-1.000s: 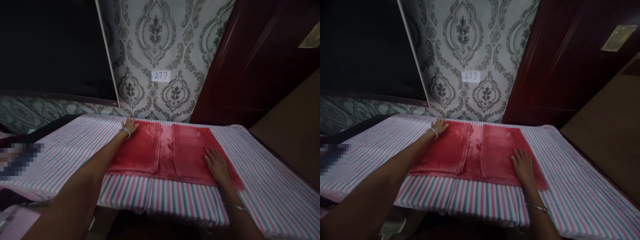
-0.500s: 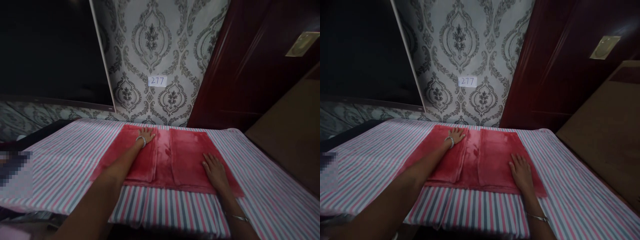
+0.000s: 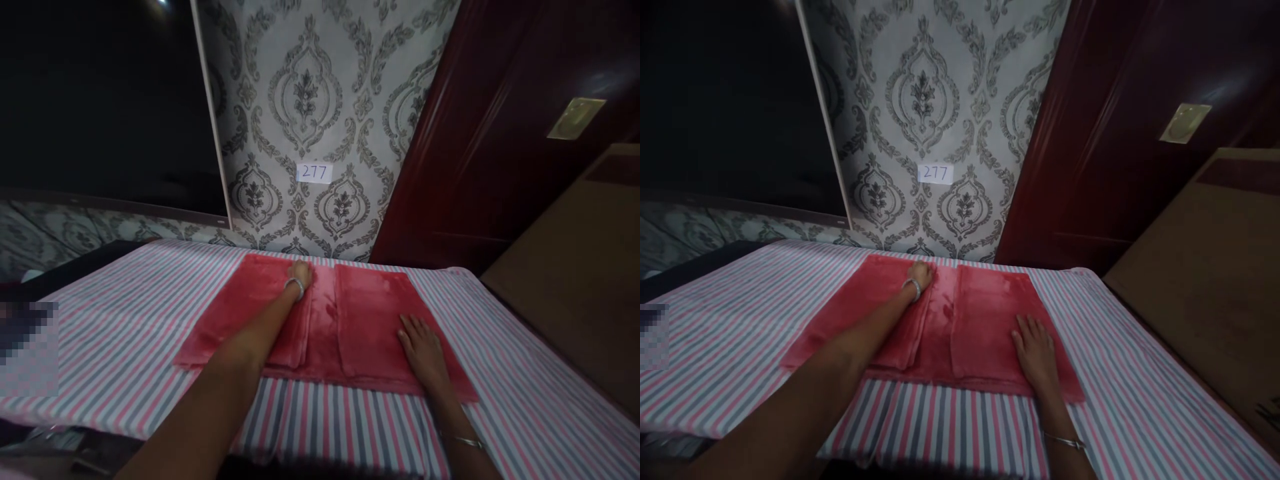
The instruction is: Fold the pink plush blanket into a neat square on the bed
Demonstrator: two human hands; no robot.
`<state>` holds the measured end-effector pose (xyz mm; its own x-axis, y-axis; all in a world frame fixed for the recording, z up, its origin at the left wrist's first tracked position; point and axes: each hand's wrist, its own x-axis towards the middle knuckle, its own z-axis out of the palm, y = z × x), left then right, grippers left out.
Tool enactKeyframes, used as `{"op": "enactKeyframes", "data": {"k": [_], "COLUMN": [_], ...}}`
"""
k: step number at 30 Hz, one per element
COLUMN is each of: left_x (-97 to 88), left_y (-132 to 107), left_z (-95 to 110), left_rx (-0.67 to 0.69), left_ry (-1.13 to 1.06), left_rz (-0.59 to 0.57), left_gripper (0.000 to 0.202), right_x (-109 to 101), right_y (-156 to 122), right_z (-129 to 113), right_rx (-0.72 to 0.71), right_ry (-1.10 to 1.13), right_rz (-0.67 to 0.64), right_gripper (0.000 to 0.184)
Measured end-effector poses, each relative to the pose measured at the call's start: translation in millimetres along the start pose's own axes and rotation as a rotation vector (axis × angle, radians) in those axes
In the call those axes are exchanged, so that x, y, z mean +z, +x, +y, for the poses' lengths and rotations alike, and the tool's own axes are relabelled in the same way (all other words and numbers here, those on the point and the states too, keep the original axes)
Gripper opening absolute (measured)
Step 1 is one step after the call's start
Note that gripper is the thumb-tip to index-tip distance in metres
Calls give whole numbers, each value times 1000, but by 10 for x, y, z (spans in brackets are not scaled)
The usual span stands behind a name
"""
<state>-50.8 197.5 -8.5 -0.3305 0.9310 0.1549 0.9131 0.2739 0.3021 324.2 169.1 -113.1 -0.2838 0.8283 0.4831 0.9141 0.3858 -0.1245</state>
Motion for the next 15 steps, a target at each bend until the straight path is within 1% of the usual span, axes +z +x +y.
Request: {"op": "enactKeyframes", "data": {"k": [4,6,8,10,12,15], "left_x": [42,11,-68,-173,-267,-331], "left_y": [5,3,-8,-58,-181,-519], "left_z": [79,107,91,4,-151,-400], "left_rx": [15,48,84,120,148,168], "left_ry": [-12,-23,-36,-43,-34,13], "left_rz": [-18,-49,-80,-110,-142,-192], "left_gripper": [30,29,30,32,35,53], "right_x": [21,21,3,-33,-78,-139], "right_y": [11,14,11,2,-11,-26], "right_z": [21,30,28,13,-12,-50], "right_rx": [-18,-25,-27,-21,-11,13], "right_ry": [-7,-8,-11,-18,-20,-12], "right_rz": [26,24,12,-2,-11,-25], "right_gripper": [60,60,60,60,61,61]}}
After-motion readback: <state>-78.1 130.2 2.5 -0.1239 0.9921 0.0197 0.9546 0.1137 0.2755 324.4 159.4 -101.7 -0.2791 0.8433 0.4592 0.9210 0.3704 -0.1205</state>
